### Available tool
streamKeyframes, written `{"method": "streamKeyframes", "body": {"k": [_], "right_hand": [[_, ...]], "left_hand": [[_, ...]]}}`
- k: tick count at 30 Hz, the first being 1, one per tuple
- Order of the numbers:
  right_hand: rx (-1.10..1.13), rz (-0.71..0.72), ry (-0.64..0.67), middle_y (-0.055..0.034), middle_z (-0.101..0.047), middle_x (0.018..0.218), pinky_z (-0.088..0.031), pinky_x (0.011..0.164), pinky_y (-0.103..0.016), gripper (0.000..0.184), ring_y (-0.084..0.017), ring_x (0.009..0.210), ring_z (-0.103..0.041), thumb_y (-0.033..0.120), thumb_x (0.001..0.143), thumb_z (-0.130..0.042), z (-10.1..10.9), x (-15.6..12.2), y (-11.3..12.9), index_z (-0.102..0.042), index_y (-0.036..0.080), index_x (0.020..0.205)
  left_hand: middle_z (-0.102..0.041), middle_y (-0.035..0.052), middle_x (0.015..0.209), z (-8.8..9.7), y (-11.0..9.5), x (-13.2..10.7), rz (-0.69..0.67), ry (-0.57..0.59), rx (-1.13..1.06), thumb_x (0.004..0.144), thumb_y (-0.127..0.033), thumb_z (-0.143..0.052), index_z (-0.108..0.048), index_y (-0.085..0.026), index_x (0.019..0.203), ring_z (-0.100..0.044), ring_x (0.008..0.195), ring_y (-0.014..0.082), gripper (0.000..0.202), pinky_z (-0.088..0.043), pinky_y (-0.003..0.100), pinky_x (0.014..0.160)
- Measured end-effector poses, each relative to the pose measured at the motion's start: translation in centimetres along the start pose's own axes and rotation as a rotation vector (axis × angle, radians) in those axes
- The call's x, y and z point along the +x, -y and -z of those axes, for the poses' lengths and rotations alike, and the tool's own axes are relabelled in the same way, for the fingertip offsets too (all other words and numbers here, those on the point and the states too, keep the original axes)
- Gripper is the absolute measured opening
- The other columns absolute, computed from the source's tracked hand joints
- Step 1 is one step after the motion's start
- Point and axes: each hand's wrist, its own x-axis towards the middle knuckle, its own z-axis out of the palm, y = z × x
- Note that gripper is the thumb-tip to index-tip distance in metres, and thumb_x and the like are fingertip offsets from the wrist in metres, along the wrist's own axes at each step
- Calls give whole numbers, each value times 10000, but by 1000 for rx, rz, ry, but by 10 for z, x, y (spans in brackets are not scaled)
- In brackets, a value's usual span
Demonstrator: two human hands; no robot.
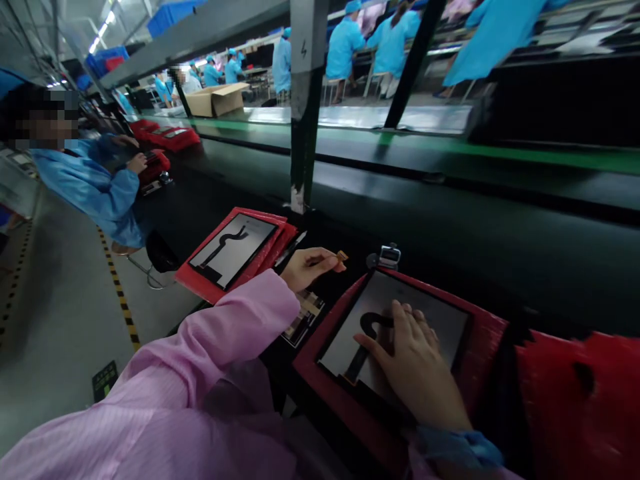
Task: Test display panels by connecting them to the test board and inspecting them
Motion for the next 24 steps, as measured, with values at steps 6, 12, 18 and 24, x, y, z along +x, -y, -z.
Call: {"method": "streamKeyframes", "body": {"k": [6,12,18,24], "right_hand": [[23,6,-3,-324,-533,1459,-393,1164,-672,1170,-498,1427,-457,943,820,-216,-3,-2,-3,-430,19,1506],[140,-38,-38,-246,-584,1419,-445,1121,-676,943,-493,1349,-529,830,856,-379,10,3,16,-438,161,1519],[305,-131,-68,-217,-570,1431,-490,1085,-674,804,-480,1281,-587,733,830,-464,24,8,38,-509,211,1440],[131,-68,-28,-281,-443,1552,-350,1190,-726,941,-537,1507,-315,776,874,-359,9,0,10,-366,133,1562]], "left_hand": [[-732,118,960,-1,1,-1,-44,53,28,767,-805,-676,-745,-115,889,-676,1008,242,704,-479,406,1020],[-732,101,976,-1,-1,-4,-77,71,75,857,-699,-672,-733,-134,871,-671,1017,227,569,-472,371,1030],[-739,66,986,-2,-7,-7,-24,110,211,968,-323,-649,-725,-163,851,-658,1033,192,212,-464,315,1037],[-742,63,970,-5,0,-6,-43,143,297,961,-281,-653,-733,-168,876,-645,984,182,163,-491,308,992]]}}
